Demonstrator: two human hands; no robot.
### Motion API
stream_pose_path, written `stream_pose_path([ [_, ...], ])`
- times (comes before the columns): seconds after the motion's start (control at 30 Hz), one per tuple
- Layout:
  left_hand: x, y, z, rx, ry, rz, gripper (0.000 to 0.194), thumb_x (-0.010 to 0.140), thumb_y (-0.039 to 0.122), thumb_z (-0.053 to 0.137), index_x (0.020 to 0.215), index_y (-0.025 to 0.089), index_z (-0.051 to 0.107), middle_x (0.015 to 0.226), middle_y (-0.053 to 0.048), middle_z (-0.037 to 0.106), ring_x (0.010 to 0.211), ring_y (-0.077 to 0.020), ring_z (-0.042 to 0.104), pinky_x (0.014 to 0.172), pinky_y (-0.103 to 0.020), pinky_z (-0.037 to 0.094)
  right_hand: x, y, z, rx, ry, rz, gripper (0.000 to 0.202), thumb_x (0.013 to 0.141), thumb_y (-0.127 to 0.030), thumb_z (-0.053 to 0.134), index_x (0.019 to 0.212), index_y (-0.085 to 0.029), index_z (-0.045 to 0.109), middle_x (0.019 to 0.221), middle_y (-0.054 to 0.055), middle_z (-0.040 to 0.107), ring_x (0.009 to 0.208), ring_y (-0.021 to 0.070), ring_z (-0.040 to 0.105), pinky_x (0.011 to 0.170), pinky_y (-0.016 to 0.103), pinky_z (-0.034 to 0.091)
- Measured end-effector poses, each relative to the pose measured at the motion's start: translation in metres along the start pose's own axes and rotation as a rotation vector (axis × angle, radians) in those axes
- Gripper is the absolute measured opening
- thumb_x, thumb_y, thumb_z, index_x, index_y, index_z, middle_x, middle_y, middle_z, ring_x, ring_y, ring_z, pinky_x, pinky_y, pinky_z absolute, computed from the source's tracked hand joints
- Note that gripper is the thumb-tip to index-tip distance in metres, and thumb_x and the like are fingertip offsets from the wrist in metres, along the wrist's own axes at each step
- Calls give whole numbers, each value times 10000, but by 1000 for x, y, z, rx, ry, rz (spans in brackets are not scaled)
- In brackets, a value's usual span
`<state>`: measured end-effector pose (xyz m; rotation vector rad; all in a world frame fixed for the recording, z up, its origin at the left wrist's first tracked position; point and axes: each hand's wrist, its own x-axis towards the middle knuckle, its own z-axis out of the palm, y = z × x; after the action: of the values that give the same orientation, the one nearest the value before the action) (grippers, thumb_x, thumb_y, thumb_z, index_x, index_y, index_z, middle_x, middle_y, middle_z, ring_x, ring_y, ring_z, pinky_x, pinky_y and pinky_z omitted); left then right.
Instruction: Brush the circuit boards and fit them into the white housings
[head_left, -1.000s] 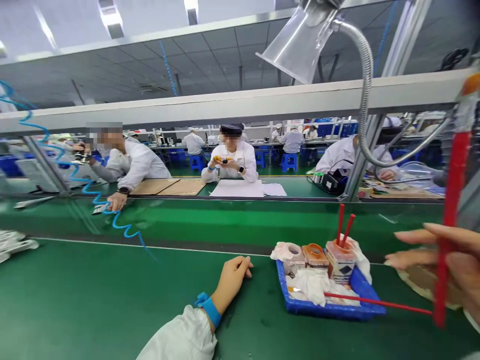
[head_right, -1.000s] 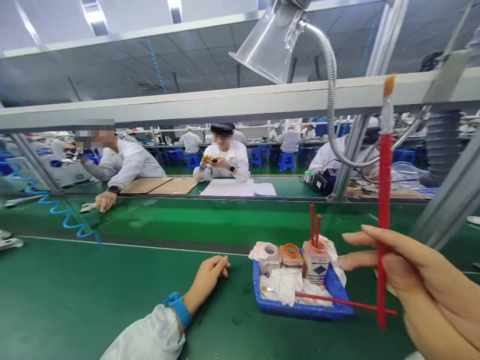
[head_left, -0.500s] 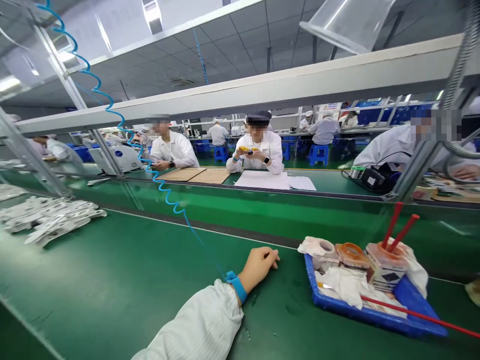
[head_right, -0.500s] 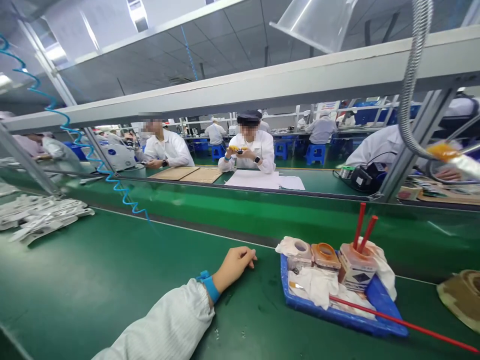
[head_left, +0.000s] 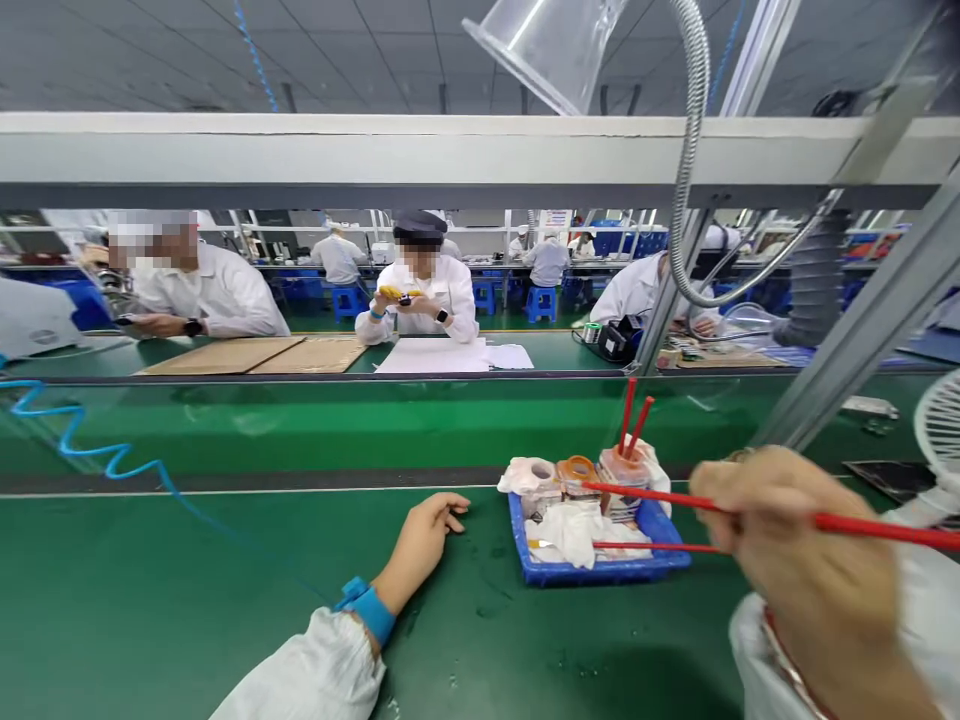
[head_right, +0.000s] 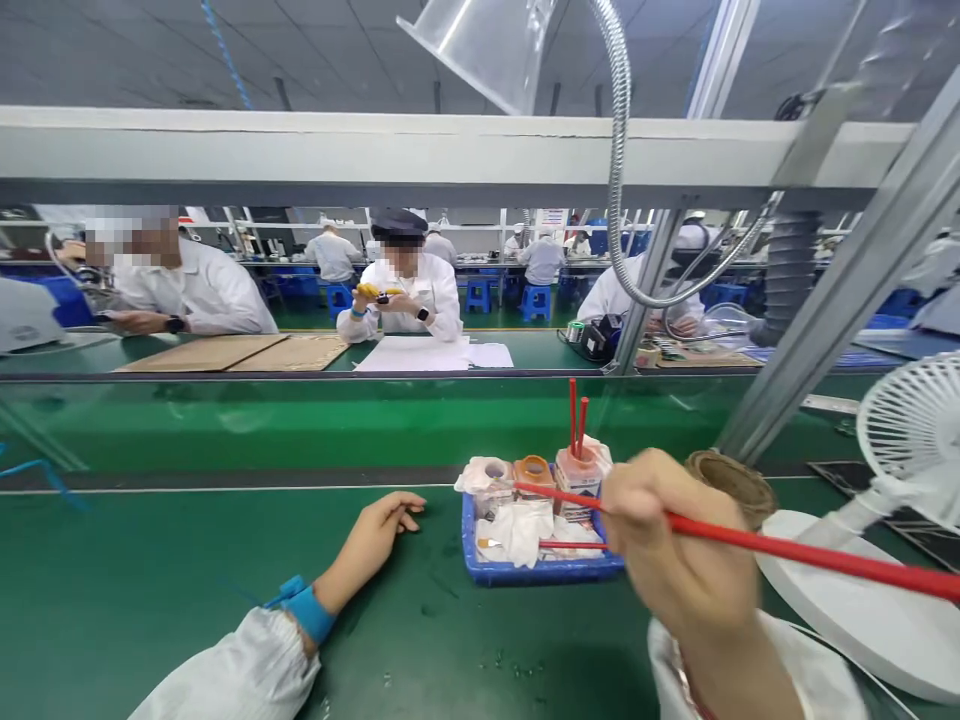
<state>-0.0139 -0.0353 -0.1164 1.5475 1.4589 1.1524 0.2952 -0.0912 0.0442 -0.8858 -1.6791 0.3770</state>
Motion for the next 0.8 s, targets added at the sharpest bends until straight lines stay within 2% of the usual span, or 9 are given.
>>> stream_pose_path([
  [0.03,0,1,0,9,3,4,305,763,215,353,887,146,623,843,-75,649,653,-150,607,687,-299,459,7,1,10,36,-20,16,374,895,-477,380,640,-208,428,466,-28,380,417,113,360,407,256,277],
  [0.13,-1,3,1,37,10,7,308,736,201,352,858,147,629,817,-66,648,643,-153,606,681,-301,461,26,10,38,-113,-127,-3,402,906,-468,345,606,-202,373,485,-21,408,445,109,396,433,240,300],
  [0.23,0,4,0,59,0,9,318,723,189,341,839,148,635,781,-61,647,640,-159,603,668,-299,457,37,24,62,-254,-265,51,399,914,-476,286,622,-208,328,494,-29,406,467,114,420,448,227,299],
  [0.4,-1,4,-2,89,-31,20,329,715,169,339,827,157,649,686,-41,630,667,-173,593,691,-301,440,41,44,87,-336,-446,83,348,885,-426,410,625,-195,392,514,-41,474,479,112,449,454,221,252],
  [0.53,-1,5,-2,93,-43,12,321,711,168,347,812,153,651,646,-38,619,661,-180,586,686,-305,434,43,43,79,-362,-518,86,337,894,-425,392,653,-195,444,545,-34,506,516,120,478,484,228,280],
  [0.63,-1,6,-2,89,-44,6,309,722,184,356,801,154,653,641,-39,620,664,-182,584,686,-304,433,44,35,66,-369,-494,91,361,914,-443,331,673,-195,433,601,-20,527,545,122,488,514,234,308],
  [0.8,-2,6,-2,86,-48,9,306,718,181,360,797,159,655,646,-37,624,661,-180,585,683,-303,436,41,22,54,-395,-444,42,369,904,-466,354,661,-200,434,582,-20,520,527,122,467,506,230,313],
])
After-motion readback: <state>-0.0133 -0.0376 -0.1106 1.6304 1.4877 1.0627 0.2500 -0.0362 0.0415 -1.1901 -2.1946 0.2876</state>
